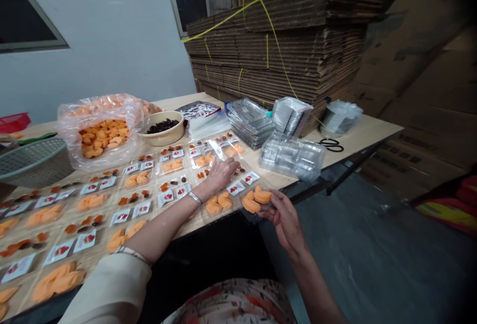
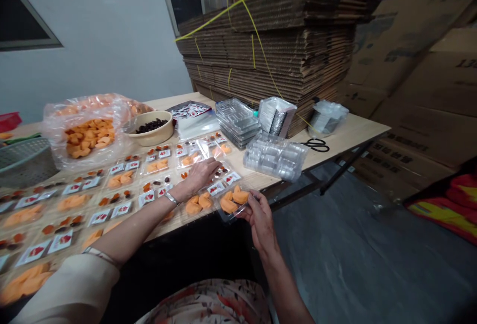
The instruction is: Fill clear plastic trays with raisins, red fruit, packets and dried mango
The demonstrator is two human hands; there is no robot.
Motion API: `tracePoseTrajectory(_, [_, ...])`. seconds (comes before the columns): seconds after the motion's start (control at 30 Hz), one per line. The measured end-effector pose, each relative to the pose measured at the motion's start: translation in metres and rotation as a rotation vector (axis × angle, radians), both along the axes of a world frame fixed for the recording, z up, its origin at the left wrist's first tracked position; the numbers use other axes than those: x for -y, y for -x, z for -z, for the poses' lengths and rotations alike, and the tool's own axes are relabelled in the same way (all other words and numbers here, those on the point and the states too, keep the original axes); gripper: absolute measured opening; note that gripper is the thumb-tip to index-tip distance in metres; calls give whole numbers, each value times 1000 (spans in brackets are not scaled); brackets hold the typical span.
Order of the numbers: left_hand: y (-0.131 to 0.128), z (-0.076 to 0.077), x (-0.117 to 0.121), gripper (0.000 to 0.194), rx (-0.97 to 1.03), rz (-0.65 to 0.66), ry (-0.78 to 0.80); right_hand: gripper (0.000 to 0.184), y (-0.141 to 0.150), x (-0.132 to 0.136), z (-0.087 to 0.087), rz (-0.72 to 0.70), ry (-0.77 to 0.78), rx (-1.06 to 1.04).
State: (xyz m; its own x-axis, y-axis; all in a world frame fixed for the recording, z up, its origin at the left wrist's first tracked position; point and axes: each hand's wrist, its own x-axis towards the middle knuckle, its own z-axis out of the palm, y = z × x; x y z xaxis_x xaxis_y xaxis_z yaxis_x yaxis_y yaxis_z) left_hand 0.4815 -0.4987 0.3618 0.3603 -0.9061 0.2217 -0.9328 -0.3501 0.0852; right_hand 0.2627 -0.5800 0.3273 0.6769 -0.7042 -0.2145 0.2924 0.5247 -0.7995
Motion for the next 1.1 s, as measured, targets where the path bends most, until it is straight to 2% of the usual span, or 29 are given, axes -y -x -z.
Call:
tracePoseTrajectory(0.17, [11,-2,1,38,-79,95,96,47,-13,1,9,-18,20,53])
tracePoseTrajectory(0.3, [26,-12,5,37,-143,141,133,46,-26,-1,7,1,43,81])
tracePoseTrajectory(0.4, [38,-22,7,34,-141,185,128,53,-32,-2,6,16,79,80])
tracePoseTrajectory(0.53, [50,-31,7,32,-126,218,112,66,-37,4,17,105,225,-9])
tracePoseTrajectory(0.67, [65,-28,8,26,-139,274,85,72,-43,12,28,243,349,-112])
tracePoseTrajectory(0.77, [77,-23,10,20,-122,350,106,83,-46,17,31,262,405,-96])
tracePoseTrajectory(0.97, [91,-21,7,30,-47,381,115,67,-46,22,30,157,412,-39])
tracePoseTrajectory(1.1, [93,-33,4,28,-56,402,165,59,-43,21,13,137,415,-12])
